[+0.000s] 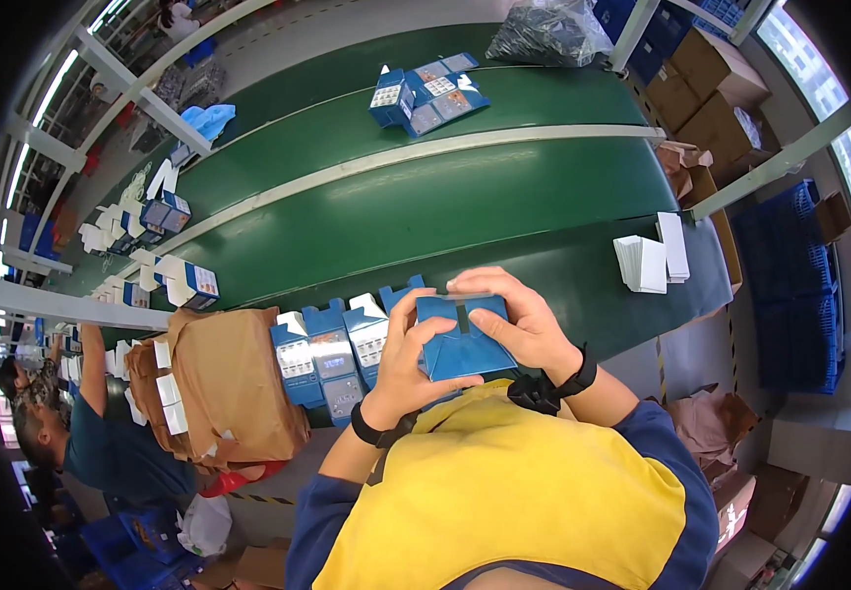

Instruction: The person folds a cardboard box, inserts a paper leaflet and a cardboard divider, and then closes the box by hand. This process is repeated for several boxes, occasionally moving a stack of leaflets to reach the items.

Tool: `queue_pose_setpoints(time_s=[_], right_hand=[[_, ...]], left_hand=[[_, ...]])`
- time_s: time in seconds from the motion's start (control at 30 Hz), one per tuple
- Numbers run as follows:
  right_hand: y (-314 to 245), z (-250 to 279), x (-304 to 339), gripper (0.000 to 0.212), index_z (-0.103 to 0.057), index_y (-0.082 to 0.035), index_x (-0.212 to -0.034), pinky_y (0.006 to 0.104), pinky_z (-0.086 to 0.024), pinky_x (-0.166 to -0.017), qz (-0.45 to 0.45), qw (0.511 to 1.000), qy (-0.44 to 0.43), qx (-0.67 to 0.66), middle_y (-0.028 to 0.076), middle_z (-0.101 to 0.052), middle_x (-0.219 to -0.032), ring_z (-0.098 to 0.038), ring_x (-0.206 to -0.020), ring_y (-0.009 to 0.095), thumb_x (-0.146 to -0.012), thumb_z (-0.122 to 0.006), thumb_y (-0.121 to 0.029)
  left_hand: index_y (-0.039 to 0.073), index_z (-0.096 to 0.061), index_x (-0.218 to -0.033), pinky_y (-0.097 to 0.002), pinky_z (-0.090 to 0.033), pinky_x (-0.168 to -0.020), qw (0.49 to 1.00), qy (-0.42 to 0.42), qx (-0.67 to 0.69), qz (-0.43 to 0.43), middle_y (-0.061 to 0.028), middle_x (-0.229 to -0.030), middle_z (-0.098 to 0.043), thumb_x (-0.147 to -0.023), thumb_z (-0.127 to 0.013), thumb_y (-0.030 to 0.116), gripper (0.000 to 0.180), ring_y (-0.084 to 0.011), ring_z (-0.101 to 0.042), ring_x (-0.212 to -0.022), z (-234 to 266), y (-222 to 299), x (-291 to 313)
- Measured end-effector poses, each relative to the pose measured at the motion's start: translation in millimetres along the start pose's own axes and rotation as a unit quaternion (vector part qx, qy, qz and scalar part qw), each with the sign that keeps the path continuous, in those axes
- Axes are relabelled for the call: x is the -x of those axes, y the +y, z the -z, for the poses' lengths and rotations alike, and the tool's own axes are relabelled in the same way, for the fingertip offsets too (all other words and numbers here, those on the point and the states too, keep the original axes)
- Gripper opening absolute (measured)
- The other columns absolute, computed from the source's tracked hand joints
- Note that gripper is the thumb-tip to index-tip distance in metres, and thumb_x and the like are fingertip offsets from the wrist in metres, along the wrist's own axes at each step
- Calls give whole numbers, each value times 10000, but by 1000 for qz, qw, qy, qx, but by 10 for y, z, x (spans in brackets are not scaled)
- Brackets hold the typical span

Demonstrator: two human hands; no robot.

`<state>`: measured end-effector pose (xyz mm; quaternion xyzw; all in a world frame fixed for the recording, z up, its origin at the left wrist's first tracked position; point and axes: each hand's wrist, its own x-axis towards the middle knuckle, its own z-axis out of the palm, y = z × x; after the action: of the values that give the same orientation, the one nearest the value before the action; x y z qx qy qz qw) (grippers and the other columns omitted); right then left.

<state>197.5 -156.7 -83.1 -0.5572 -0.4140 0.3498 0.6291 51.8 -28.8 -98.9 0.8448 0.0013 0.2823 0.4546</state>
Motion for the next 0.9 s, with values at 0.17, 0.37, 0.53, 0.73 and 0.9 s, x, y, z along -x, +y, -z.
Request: queue_pose_setpoints(time_s=[0.17, 0.37, 0.53, 0.73, 0.9], right_hand=[[-31, 15, -40, 466, -507, -87, -1253, 344, -381, -949, 247, 955, -91, 137, 133, -479, -1275, -488, -1123, 255, -814, -645, -158], [-152, -104, -36, 483, -530, -130, -1229, 342, -465, -854, 14, 986, -72, 152, 127, -575, -1171, -575, -1017, 291, -765, -661, -102], [-137, -108, -77, 527, -532, -92, -1229, 317, -473, -842, -8, 986, -81, 145, 109, -619, -1087, -612, -946, 258, -725, -686, -67], [-77, -80, -56, 591, -408, -91, -1332, 313, -451, -869, -36, 998, -55, -7, 118, -591, -1120, -578, -1000, 235, -829, -613, -324], [106, -386, -18, 690, -232, -65, -1411, 327, -305, -1016, 54, 967, 85, -233, 152, -340, -1371, -360, -1248, 212, -914, -394, -514]], left_hand=[[178, -387, -1201, -489, -351, -976, 995, 44, 87, -27, -210, -1260, -357, -521, -873, 281, 842, -377, -440, -1123, -20, -15, 48], [192, -341, -1226, -561, -246, -1027, 998, -21, -31, -55, -202, -1255, -374, -520, -871, 283, 888, -374, -448, -1124, 146, 48, 77], [190, -327, -1263, -579, -190, -1044, 998, -46, -26, -31, -202, -1269, -370, -529, -868, 286, 916, -373, -448, -1128, 180, 95, 75], [128, -288, -1307, -553, -173, -1054, 998, -36, 58, -11, -217, -1309, -336, -546, -858, 327, 972, -384, -401, -1175, 108, 0, 151], [161, -218, -1367, -483, -271, -1020, 992, 119, -8, -47, -222, -1357, -275, -552, -853, 384, 1056, -344, -291, -1270, -214, -14, 42]])
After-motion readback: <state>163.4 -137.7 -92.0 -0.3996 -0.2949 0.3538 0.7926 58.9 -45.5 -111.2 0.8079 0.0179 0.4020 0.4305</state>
